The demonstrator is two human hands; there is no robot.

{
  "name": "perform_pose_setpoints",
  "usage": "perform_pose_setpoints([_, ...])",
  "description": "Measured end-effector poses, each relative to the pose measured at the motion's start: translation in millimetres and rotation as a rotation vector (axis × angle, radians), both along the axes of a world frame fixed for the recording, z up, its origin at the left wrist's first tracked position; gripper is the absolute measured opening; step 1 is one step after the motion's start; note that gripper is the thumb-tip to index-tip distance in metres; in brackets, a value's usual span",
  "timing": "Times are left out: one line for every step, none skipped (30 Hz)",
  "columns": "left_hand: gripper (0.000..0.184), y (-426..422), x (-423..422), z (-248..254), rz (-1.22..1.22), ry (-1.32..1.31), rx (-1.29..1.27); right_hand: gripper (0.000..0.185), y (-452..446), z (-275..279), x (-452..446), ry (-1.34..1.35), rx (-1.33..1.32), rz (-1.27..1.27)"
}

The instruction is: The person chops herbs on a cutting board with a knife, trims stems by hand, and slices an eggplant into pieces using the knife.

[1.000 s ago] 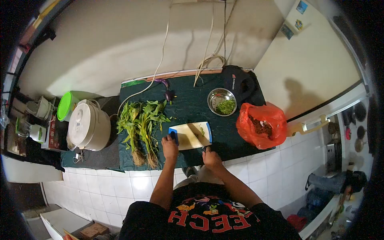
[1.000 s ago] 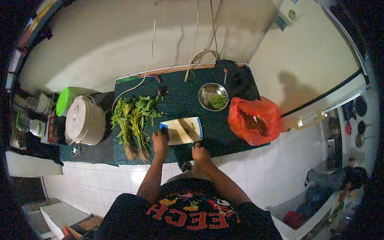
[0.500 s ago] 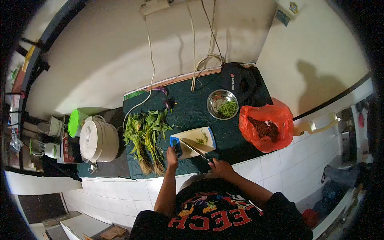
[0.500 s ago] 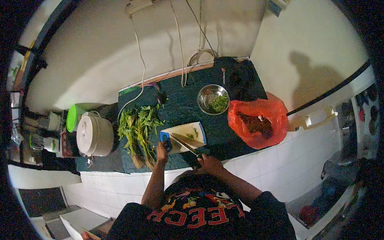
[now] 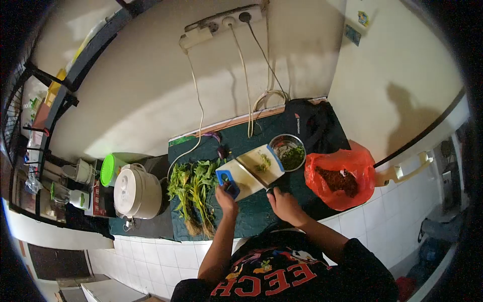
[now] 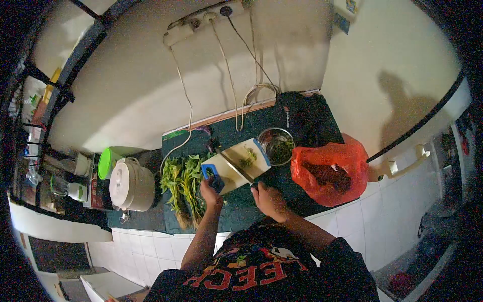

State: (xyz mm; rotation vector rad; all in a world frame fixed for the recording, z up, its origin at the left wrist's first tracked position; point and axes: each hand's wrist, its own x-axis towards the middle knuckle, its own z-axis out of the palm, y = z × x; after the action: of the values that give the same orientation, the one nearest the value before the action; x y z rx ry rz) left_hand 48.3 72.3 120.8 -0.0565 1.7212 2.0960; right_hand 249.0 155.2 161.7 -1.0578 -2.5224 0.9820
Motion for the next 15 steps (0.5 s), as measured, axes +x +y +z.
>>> perform_pose_setpoints([0.04, 10, 0, -4, -0.036, 0.082, -0.054, 0.035, 10, 7, 0, -0.042, 0.003, -0.033])
perform_pose_setpoints([0.041, 20, 1, -6, -0.066, 0.165, -0.107, 0.035, 18, 3, 0, -0.041, 0.01, -0.046])
perform_pose_setpoints([0.042, 32, -2, -18, -0.043, 0.088, -0.08, 0.035, 26, -8, -1, -0.056, 0.054, -0.114])
perform_pose_setpoints([0.043, 42, -2, -21, -0.019, 0.009, -0.055, 0.035, 34, -14, -1, -0.073, 0.097, -0.181])
perform_pose_setpoints([0.042, 48, -1, -25, -0.042, 0.005, -0.032, 0.037, 41, -21, 0, -0.091, 0.072, -0.238])
perform_pose_setpoints([0.042, 53, 1, -22, -0.054, 0.005, -0.028, 0.037, 46, -28, 1, -0.091, 0.076, -0.25])
perform_pose_setpoints([0.04, 57, 4, -17, -0.089, 0.031, 0.006, 0.036, 52, -35, 2, -0.111, 0.14, -0.325])
perform_pose_setpoints([0.039, 61, 8, -13, -0.123, 0.056, 0.038, 0.036, 57, -42, 5, -0.131, 0.204, -0.397])
perform_pose_setpoints([0.039, 64, 9, -13, -0.13, 0.056, 0.043, 0.036, 60, -44, 7, -0.131, 0.207, -0.405])
perform_pose_setpoints([0.038, 66, 10, -13, -0.134, 0.063, 0.023, 0.036, 62, -46, 10, -0.122, 0.204, -0.417])
perform_pose_setpoints([0.037, 68, 11, -13, -0.137, 0.07, 0.002, 0.037, 63, -47, 12, -0.113, 0.2, -0.428])
perform_pose_setpoints([0.037, 70, 12, -10, -0.142, 0.074, 0.004, 0.038, 64, -47, 12, -0.101, 0.197, -0.438])
perform_pose_setpoints([0.036, 72, 14, -6, -0.122, 0.063, -0.014, 0.038, 61, -32, 11, -0.097, 0.199, -0.443])
perform_pose_setpoints([0.036, 74, 16, -2, -0.099, 0.05, -0.032, 0.037, 54, -16, 13, -0.12, 0.177, -0.381])
perform_pose_setpoints([0.036, 75, 18, 0, -0.099, 0.051, -0.028, 0.037, 49, -3, 14, -0.143, 0.155, -0.317])
